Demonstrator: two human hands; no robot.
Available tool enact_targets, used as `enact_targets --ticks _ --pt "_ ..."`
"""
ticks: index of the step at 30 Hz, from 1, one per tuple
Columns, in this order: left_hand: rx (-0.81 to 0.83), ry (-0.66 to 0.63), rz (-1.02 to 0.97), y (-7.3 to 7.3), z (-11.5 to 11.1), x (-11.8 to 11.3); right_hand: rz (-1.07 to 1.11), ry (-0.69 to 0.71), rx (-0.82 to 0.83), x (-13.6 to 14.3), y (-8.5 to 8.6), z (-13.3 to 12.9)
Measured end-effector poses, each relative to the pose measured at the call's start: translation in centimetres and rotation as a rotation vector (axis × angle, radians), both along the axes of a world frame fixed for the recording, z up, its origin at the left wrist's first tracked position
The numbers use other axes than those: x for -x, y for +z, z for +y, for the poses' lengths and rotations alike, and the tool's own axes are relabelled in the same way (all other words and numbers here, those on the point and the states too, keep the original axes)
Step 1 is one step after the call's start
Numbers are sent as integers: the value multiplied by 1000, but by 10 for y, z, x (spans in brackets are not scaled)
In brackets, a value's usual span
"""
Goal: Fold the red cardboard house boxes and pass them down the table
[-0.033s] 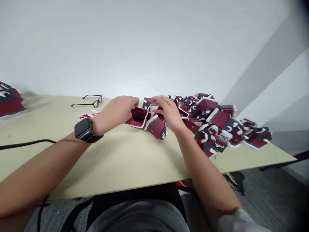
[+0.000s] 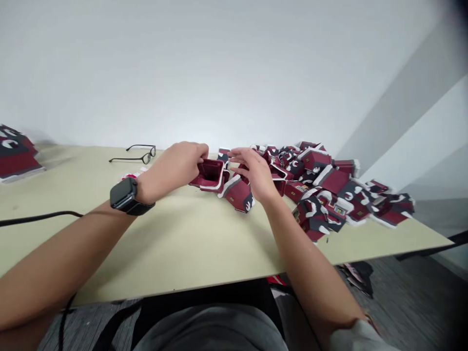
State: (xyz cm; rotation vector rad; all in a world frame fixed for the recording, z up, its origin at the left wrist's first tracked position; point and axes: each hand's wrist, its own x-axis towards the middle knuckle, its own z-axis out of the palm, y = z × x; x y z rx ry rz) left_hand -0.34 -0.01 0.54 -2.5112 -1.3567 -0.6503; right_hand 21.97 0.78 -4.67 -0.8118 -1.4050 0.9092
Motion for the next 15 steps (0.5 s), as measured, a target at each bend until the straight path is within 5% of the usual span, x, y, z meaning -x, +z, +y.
enact_targets --ticks 5,10,13,15 --pt "5 95 -401 21 -2 8 174 126 30 4 -24 -2" --pt "308 -18 -712 15 3 1 330 292 31 26 -22 -16" --pt "435 -85 -675 9 4 -3 378 235 90 34 -21 -19" --pt "375 -71 -576 14 1 -3 401 157 135 35 -22 -19"
